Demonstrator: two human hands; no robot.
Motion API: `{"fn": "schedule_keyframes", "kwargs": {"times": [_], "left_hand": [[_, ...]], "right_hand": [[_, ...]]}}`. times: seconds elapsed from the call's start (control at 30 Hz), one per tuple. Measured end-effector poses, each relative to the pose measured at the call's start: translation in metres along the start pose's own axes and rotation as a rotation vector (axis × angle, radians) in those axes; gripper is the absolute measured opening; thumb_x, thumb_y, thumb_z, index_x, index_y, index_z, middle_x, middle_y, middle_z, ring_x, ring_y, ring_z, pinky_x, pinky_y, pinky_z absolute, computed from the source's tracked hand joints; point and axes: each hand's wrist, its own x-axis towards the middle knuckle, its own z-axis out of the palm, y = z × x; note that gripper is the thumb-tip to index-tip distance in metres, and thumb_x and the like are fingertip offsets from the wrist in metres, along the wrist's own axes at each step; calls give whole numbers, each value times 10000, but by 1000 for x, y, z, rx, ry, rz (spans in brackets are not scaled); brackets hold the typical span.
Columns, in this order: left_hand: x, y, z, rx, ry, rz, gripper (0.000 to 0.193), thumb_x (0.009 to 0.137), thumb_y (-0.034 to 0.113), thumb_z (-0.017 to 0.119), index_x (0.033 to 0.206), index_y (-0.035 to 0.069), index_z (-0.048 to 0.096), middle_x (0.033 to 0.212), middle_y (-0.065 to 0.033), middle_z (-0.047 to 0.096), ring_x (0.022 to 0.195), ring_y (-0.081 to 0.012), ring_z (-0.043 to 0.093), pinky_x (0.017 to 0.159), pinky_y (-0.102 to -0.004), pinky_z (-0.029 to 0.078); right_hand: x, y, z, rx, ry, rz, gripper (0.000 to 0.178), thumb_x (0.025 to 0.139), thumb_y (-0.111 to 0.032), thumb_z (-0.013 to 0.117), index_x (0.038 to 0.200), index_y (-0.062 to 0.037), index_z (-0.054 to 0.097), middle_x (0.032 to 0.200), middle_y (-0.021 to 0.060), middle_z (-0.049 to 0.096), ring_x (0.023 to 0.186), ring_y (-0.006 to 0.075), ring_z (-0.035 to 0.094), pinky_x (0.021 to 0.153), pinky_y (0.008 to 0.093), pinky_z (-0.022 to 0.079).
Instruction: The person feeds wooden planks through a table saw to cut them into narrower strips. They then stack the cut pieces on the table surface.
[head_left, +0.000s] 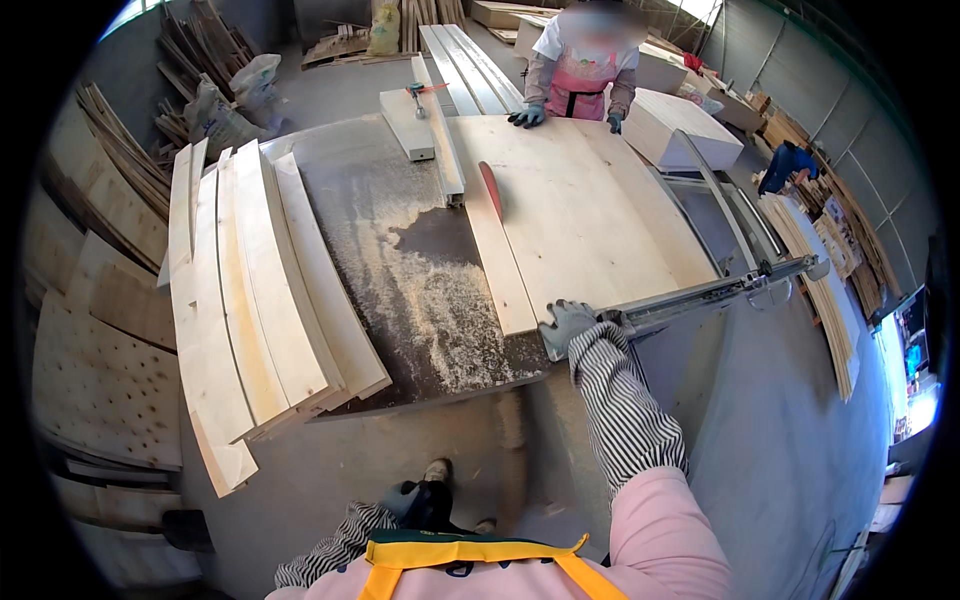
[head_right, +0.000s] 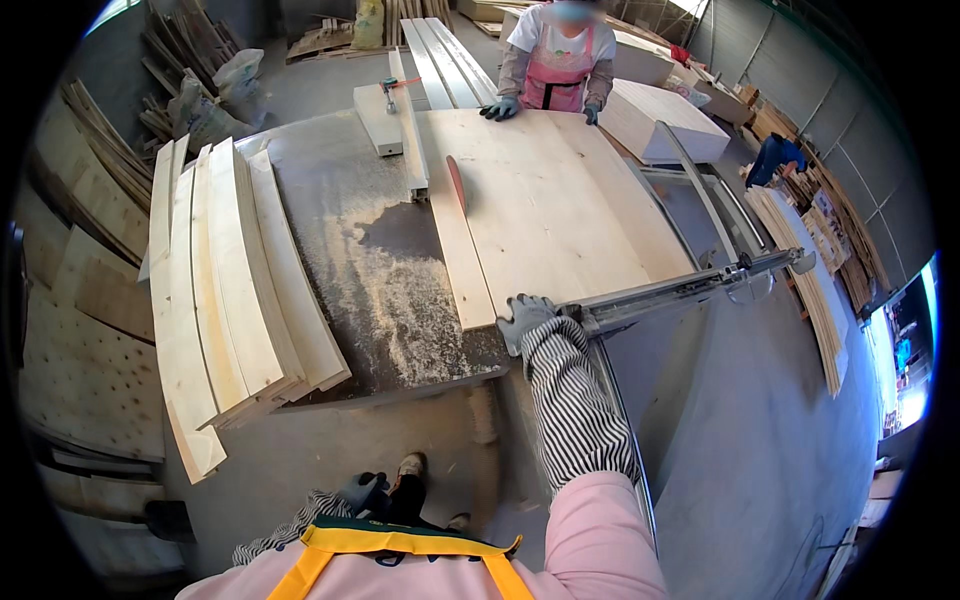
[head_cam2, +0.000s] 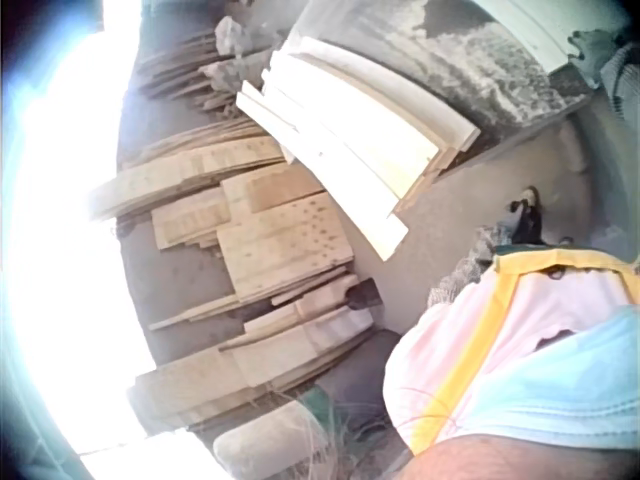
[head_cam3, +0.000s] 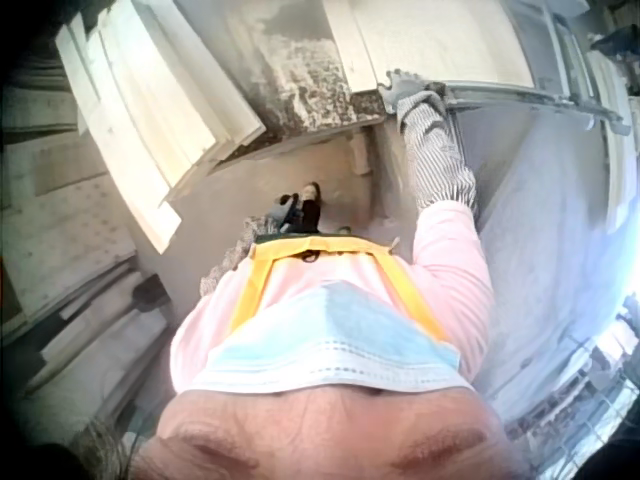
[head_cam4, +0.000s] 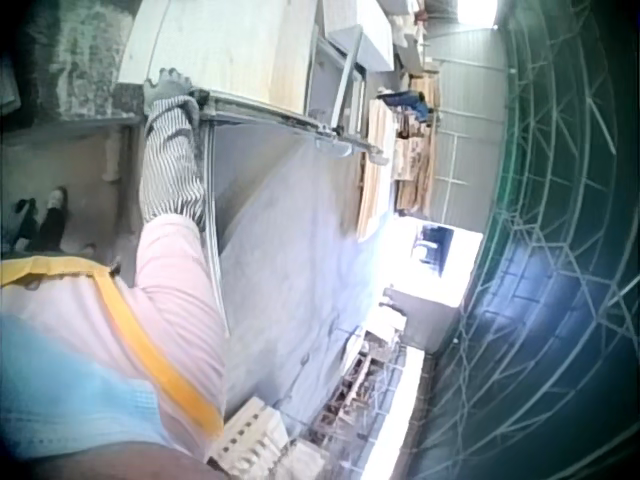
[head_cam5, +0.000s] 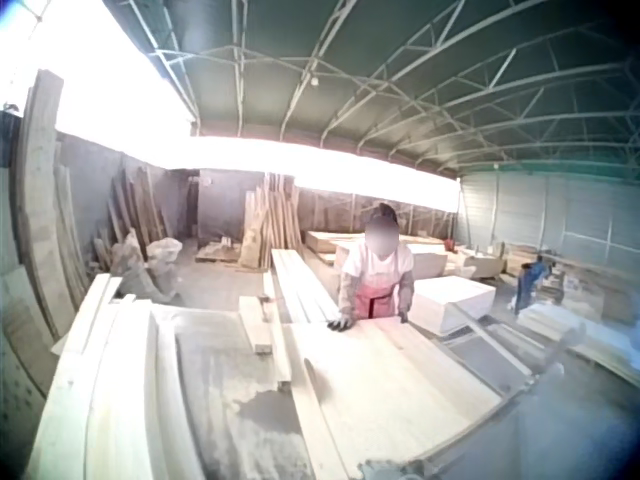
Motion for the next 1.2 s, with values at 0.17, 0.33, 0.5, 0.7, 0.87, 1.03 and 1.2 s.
{"fn": "schedule_keyframes", "kwargs": {"times": [0.17,0.33,0.5,0.7,0.87,1.03,1.2], "left_hand": [[24,82,50,-294,-99,101,316,906,355,576,940,41,586,784,-77,607,659,-164,595,560,-287,493],[103,137,114,-453,-178,119,496,856,501,591,1021,36,542,814,-103,605,711,-219,600,599,-352,513],[107,181,166,-434,-57,172,631,833,649,497,963,37,585,826,-146,619,760,-251,618,624,-381,517],[108,151,215,-31,297,460,675,843,601,527,1094,-24,576,997,-190,648,901,-268,621,787,-352,480],[60,118,249,-224,246,462,532,894,443,567,1170,-12,552,1084,-174,637,967,-242,614,822,-344,470],[-6,93,268,-79,377,485,531,864,436,594,1123,-27,569,1032,-212,644,949,-306,625,811,-374,472],[-43,106,271,-136,360,509,576,844,498,580,958,-66,581,840,-237,631,809,-349,613,721,-414,465]], "right_hand": [[-57,4,14,-5,63,30,554,797,-468,541,1213,-104,576,1325,101,504,1226,257,435,1069,390,271],[-115,10,23,2,72,8,531,793,-433,543,1200,-93,571,1313,128,505,1227,257,430,1087,410,232],[-180,23,41,41,137,-17,505,784,-405,566,1163,-71,574,1284,139,512,1214,262,428,1085,417,224],[-249,28,47,23,89,-20,533,777,-402,554,1190,-65,552,1293,134,502,1227,247,420,1084,417,218],[-300,36,65,28,123,-21,553,744,-428,596,1168,-74,566,1284,131,504,1220,260,418,1087,425,217],[-348,41,62,-9,48,-28,622,733,-442,597,1232,-77,523,1304,161,472,1241,281,392,1087,422,206],[-389,48,74,66,81,-56,655,770,-492,584,1275,-85,490,1308,151,463,1247,289,376,1078,473,195]]}}
